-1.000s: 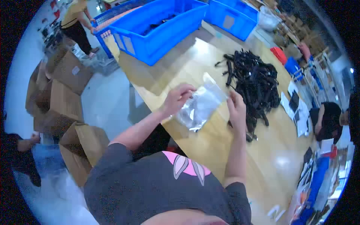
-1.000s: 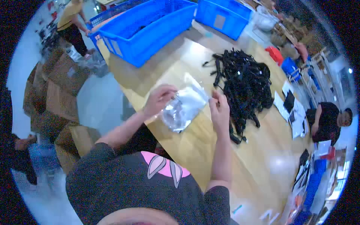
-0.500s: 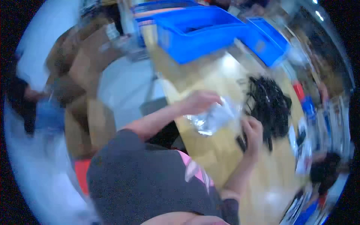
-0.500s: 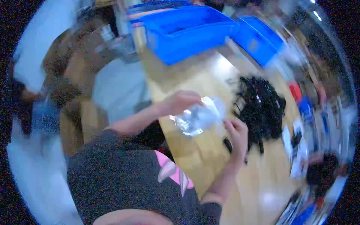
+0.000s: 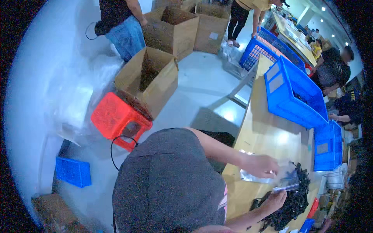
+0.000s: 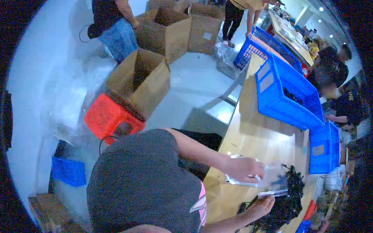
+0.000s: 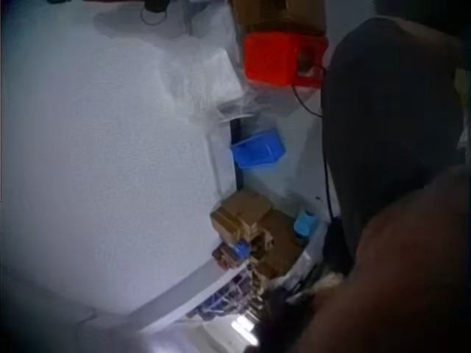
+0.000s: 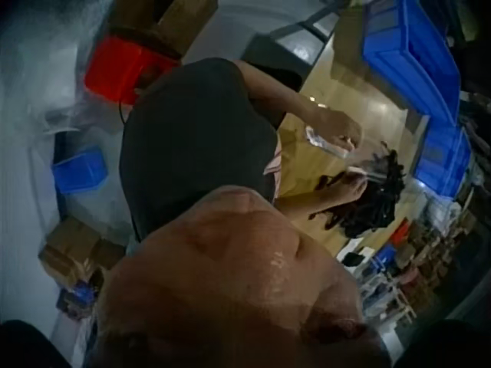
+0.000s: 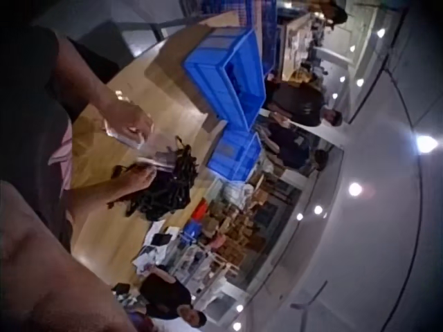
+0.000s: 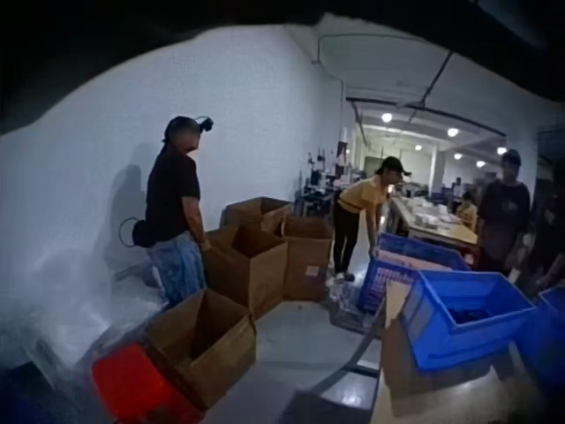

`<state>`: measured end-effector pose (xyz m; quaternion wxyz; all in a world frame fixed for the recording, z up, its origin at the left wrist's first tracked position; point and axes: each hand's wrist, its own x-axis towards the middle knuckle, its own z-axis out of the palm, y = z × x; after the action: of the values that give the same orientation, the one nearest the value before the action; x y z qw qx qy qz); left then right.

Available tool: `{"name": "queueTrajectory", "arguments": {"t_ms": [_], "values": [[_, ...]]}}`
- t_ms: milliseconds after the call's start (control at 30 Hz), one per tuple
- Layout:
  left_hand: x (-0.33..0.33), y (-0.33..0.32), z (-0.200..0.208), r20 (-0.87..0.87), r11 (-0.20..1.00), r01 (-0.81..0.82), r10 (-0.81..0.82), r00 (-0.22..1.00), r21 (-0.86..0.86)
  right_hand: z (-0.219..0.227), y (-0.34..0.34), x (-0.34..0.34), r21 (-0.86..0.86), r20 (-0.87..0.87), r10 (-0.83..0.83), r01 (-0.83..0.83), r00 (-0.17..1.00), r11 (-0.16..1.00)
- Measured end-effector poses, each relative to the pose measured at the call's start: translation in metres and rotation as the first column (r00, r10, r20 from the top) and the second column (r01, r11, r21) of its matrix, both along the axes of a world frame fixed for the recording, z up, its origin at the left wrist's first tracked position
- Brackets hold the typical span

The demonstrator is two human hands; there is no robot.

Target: Manual packaging of black components into plastic bags in a factory setting.

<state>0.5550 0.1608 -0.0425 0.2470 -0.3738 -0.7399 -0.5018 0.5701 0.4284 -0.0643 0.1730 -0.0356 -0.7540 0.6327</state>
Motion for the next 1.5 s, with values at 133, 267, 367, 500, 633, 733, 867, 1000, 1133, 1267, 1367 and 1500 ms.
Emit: {"name": "queueTrajectory", "arguments": {"t_ms": [133,267,367,500,633,733,867,1000,1133,1267,1367,1500], "values": [[0.015,0.009,0.007,0.298,0.971,0.199,-0.23,0.926,0.13,0.009,-0.034,0.016,-0.098,-0.058,0.09,-0.095,0.994,0.991],[0.015,0.016,0.008,0.506,0.972,0.196,-0.235,0.83,0.13,0.023,-0.067,0.028,0.243,-0.028,0.119,-0.109,0.992,0.964],[0.014,0.021,-0.002,0.511,0.955,0.18,-0.28,0.813,0.236,0.015,-0.077,0.029,0.329,-0.135,0.202,-0.149,0.97,0.933],[0.011,0.015,-0.01,0.563,0.983,0.132,-0.182,0.806,0.127,0.009,-0.083,0.031,0.379,-0.049,0.276,-0.237,0.96,0.894],[0.005,0.008,-0.027,0.553,0.973,0.165,-0.228,0.801,0.161,0.007,-0.087,0.032,0.365,0.105,0.274,-0.293,0.956,0.884],[0.001,0.004,-0.031,0.526,0.941,0.232,-0.331,0.784,0.246,0.021,-0.097,0.035,0.328,0.019,0.311,-0.3,0.95,0.896],[-0.007,-0.003,-0.026,0.458,0.934,0.324,-0.358,0.814,0.153,0.021,-0.089,0.031,0.366,0.08,0.347,-0.351,0.934,0.862],[-0.025,-0.004,-0.032,0.334,0.949,0.304,-0.315,0.888,0.086,0.009,-0.095,0.025,0.253,0.104,0.316,-0.332,0.943,0.909],[-0.053,0.004,-0.047,0.216,0.941,0.287,-0.322,0.922,0.179,-0.022,-0.083,0.006,0.306,0.113,0.119,-0.148,0.986,0.94],[-0.091,0.028,-0.028,0.223,0.889,0.377,-0.436,0.872,0.262,-0.02,-0.078,-0.023,0.337,-0.134,-0.076,0.117,0.988,0.934],[-0.12,0.047,-0.004,0.211,0.814,0.462,-0.55,0.808,0.352,-0.005,-0.074,-0.048,0.403,-0.211,-0.197,0.269,0.957,0.875],[-0.169,0.089,-0.042,0.045,0.864,0.366,-0.405,0.913,0.345,0.008,-0.087,-0.076,0.5,-0.252,-0.184,0.291,0.95,0.816]]}}
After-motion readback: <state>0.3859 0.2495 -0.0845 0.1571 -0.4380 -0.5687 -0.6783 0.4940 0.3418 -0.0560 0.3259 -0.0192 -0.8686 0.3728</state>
